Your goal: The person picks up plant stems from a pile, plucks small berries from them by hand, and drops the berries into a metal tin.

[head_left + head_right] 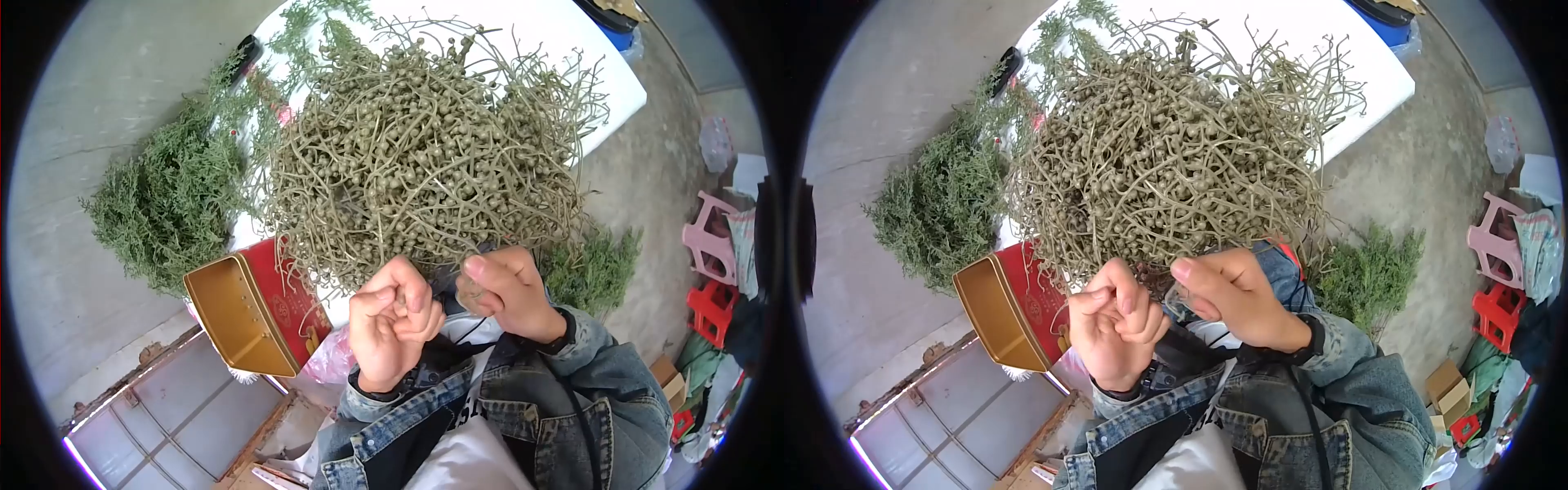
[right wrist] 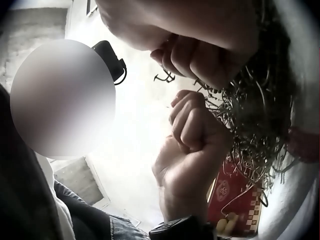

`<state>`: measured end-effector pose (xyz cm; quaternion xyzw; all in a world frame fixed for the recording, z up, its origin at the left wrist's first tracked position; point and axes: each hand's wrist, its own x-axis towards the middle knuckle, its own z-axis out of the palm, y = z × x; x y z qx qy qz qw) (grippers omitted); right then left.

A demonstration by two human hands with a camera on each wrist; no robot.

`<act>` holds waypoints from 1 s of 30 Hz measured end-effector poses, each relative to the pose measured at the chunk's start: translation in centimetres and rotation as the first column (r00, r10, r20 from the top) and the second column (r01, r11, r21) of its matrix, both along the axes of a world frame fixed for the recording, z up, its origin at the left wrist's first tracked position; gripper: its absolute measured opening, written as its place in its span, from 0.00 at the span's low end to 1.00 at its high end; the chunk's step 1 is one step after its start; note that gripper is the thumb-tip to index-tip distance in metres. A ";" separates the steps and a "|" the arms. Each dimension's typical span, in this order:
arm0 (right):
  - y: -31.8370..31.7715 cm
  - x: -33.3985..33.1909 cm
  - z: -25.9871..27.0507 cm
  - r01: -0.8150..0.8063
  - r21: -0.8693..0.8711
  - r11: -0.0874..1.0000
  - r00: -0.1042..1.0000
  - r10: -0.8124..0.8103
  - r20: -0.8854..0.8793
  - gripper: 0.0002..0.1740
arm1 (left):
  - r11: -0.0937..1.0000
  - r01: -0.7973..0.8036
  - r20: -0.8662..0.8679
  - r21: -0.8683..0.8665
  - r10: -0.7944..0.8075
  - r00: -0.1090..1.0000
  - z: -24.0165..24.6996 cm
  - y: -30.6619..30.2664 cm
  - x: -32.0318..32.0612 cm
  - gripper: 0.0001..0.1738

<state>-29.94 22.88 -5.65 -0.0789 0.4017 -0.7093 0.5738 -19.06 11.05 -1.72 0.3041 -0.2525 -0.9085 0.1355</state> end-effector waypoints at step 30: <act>1.9 -2.3 1.4 -0.187 0.063 0.980 0.910 0.197 -0.365 0.25 | 0.820 0.309 0.347 -0.481 -0.145 0.927 -0.6 0.6 -1.8 0.19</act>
